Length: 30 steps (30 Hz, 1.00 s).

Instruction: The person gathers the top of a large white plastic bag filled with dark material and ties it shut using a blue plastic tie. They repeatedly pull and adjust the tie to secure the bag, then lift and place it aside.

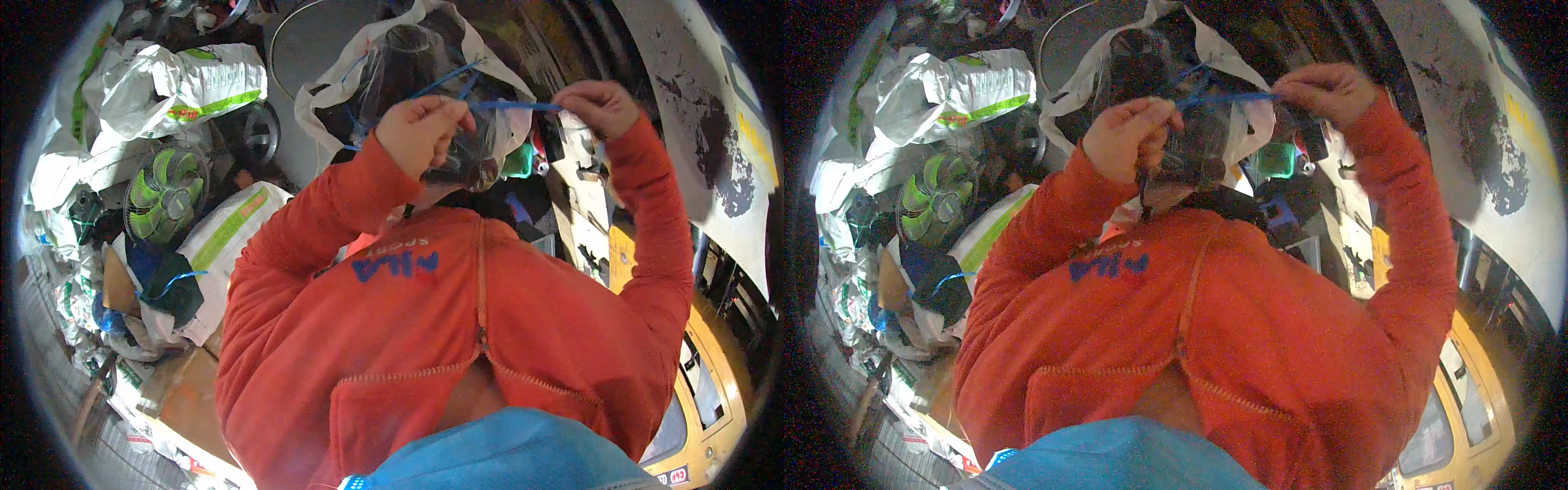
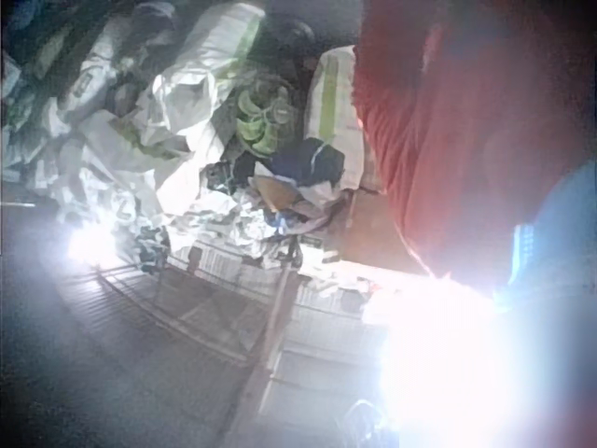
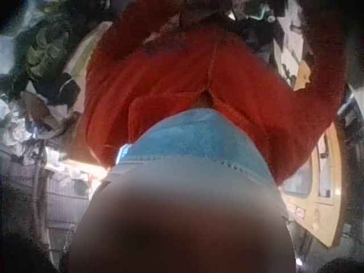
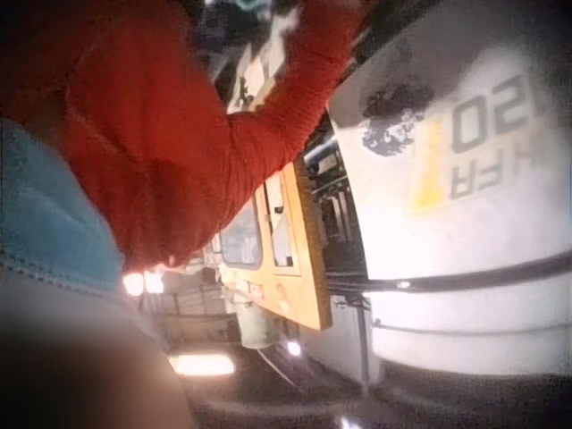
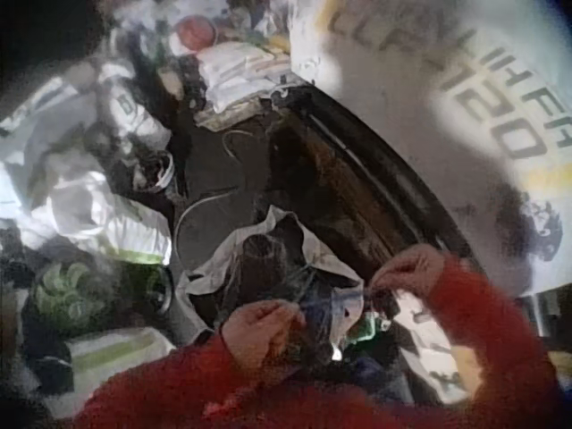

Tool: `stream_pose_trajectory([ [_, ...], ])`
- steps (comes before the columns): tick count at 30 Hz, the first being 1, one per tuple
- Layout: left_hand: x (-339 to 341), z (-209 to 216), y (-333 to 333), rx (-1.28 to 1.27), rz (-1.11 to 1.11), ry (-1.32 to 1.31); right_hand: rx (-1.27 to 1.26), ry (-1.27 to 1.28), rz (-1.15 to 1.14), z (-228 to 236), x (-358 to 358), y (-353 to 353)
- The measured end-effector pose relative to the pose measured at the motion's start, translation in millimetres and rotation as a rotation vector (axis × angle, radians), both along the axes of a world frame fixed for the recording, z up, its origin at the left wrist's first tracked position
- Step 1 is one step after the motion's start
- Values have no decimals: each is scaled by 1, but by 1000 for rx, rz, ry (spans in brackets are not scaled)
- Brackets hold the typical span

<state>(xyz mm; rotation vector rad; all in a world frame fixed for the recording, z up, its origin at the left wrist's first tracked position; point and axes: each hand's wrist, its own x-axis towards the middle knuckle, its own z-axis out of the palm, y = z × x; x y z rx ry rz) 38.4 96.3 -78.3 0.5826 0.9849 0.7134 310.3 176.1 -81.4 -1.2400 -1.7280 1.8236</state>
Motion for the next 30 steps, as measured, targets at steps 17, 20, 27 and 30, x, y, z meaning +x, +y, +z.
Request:
stream_pose_trajectory([
  [17, 18, -38, 34, -119, 318, -41, 1059, -518, 786, -60, -48, 50],
  [20, 24, -37, 34, -90, 244, 60, 1114, -645, 1044, -61, -60, 59],
  [27, 26, -35, 42, -90, 161, 76, 522, -416, 855, -75, -72, 59],
  [30, 23, -32, 39, -96, 177, 14, 566, -606, 765, -74, -60, 57],
])
